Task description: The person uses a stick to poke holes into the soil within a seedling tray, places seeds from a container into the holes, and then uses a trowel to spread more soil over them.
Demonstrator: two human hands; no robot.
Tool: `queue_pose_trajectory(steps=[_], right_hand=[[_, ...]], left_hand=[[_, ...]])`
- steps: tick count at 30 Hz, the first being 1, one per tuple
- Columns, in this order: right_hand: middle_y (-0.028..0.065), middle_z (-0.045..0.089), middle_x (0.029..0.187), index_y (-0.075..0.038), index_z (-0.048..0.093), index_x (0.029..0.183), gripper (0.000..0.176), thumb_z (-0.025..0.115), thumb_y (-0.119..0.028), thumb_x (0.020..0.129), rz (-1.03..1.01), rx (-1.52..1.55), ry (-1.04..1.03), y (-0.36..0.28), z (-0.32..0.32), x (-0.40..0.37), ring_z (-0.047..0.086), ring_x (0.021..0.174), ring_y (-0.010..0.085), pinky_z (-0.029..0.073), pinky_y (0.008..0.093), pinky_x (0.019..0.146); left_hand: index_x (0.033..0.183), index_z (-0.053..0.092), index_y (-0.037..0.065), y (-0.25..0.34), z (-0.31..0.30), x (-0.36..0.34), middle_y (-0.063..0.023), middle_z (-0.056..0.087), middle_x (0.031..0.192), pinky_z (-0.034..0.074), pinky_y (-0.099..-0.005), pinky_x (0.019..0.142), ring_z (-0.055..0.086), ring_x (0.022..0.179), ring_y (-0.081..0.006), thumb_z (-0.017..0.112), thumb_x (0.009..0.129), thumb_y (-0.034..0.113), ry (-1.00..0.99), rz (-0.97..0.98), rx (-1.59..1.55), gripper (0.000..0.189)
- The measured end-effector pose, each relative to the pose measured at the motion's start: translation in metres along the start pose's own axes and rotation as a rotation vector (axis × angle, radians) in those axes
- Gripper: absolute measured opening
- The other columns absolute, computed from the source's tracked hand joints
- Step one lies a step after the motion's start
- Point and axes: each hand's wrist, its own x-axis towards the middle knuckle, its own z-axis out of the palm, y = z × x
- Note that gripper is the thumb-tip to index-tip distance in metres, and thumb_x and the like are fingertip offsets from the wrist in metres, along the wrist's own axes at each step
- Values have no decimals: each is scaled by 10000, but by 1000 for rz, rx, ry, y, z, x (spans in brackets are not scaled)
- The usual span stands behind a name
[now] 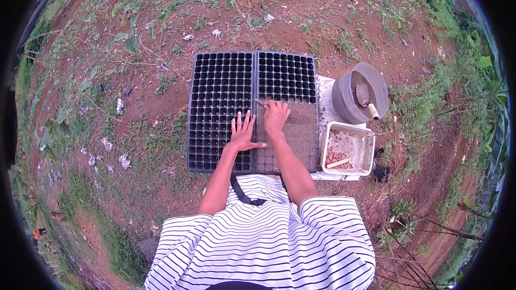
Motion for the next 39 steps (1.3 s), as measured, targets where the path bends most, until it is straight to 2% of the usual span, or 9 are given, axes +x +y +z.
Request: queue_pose_trajectory(steps=[10,13,19,21,27,31,33,37,39], right_hand=[[32,638,932,-155,688,902,73,649,-153,840,90,44,50,5,4,20,520,953,267,359,421,833],[28,657,932,-153,692,901,77,663,-161,830,37,32,21,7,8,31,531,948,268,359,429,840],[4,649,923,-154,706,855,65,648,-131,834,-113,106,-56,11,-3,36,524,927,249,360,407,831],[-16,637,901,-155,711,842,74,646,-121,828,-328,91,-90,18,-8,37,518,914,229,361,387,822],[-27,631,884,-147,710,853,67,651,-137,824,-598,4,-187,43,-21,46,510,891,217,359,373,817],[-5,634,900,-153,706,878,76,650,-154,828,-411,110,-100,35,-33,30,520,930,229,365,388,835],[5,649,926,-149,705,910,90,662,-170,834,-138,83,-20,22,-33,9,526,952,242,364,401,842],[26,674,932,-131,706,922,125,696,-189,812,-99,127,-31,9,-17,-30,530,953,257,358,408,841],[39,677,899,-127,705,899,122,706,-200,801,-80,152,-38,2,-12,-36,530,947,260,356,413,844]], left_hand=[[1540,91,41,5,-7,-4,-198,-59,1604,-65,-590,1149,-123,1459,-424,675,557,831,-26,-10,13,1390],[1540,99,42,6,-8,-3,-161,-63,1612,-64,-568,1164,-142,1461,-398,674,511,850,-24,-24,17,1429],[1544,71,52,5,-8,-3,-181,-73,1607,-66,-589,1151,-135,1458,-418,674,547,837,-43,-18,24,1405],[1545,60,58,4,-7,-2,-177,-72,1608,-66,-589,1152,-139,1457,-419,676,551,834,-44,-15,17,1404],[1546,53,58,4,-8,-2,-171,-79,1608,-66,-587,1153,-147,1455,-417,677,544,836,-47,-20,22,1414],[1546,47,60,4,-8,-1,-171,-85,1607,-67,-590,1152,-154,1454,-416,680,538,837,-58,-19,22,1422],[1545,43,55,3,-7,-2,-182,-90,1604,-65,-590,1152,-159,1453,-416,707,511,825,-45,-9,24,1450],[1534,35,9,0,-3,-4,-173,-66,1609,-49,-587,1159,-132,1460,-412,748,412,812,-18,12,56,1553],[1527,-33,-1,-3,-3,-7,-179,-64,1608,-41,-587,1161,-122,1462,-413,798,346,764,38,49,-12,1633]])
